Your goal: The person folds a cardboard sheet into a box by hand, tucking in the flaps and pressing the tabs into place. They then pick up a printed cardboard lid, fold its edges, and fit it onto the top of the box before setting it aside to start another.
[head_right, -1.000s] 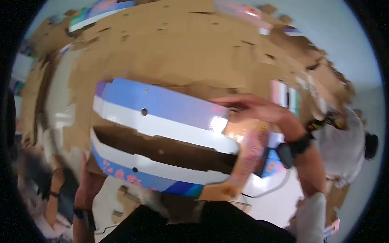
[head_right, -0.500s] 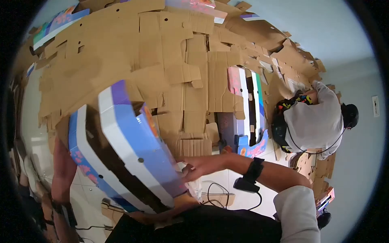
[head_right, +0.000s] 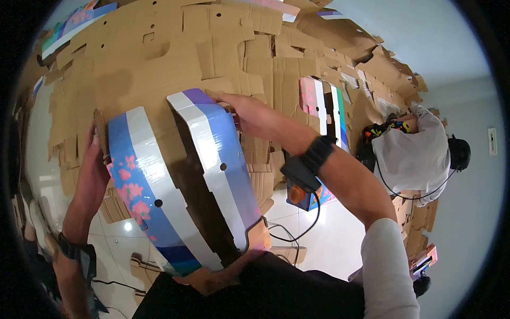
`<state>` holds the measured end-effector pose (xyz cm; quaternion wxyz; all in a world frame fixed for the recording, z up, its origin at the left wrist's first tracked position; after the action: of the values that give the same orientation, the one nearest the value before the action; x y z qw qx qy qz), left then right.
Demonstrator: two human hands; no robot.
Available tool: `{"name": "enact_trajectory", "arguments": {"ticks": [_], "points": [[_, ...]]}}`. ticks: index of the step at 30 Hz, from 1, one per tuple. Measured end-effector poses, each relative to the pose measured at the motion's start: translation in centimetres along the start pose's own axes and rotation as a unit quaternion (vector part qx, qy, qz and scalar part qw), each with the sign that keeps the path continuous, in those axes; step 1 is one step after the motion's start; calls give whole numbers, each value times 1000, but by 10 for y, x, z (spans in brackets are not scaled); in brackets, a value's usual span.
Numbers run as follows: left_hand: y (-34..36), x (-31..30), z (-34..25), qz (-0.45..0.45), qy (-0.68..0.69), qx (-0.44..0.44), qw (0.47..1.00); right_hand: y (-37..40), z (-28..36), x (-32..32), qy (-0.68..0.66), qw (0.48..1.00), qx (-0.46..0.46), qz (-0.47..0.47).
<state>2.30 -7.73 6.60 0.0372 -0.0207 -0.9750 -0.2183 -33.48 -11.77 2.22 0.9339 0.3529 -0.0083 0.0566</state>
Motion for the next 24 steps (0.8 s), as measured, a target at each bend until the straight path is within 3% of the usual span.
{"name": "enact_trajectory", "arguments": {"ticks": [6, 11, 15, 17, 19, 22, 24], "points": [[0, 7, -8, -43, -13, -9, 999, 5, 3, 23, -115, 989, 52, -82], [-21, -1, -4, -100, 39, -5, 994, 51, 29, 45, -217, 958, 2, -189], [-34, -4, -8, -7, 13, -85, 996, 62, 32, 47, -273, 941, 23, -198], [-34, 3, -12, 14, 7, -105, 994, 60, 31, 38, -308, 932, 19, -192], [-31, 6, -9, -21, 10, -93, 995, 44, 23, 14, -357, 918, -4, -171], [-34, 7, -10, -46, -8, -87, 995, 40, 32, 12, -272, 956, -89, -67], [-25, 9, -17, -62, -18, -97, 993, 43, 41, 18, -239, 967, -83, -2]]}}
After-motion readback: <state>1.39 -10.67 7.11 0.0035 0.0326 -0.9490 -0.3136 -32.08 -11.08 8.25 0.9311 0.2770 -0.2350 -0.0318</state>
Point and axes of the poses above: each hand's wrist, its own y-axis away from the middle knuckle, its own x-axis out of the palm, z = x × y, the point moved 7 cm from there along -y, towards the middle knuckle, and after that the axes turned 8 degrees about -z, right-handed, at the moved point
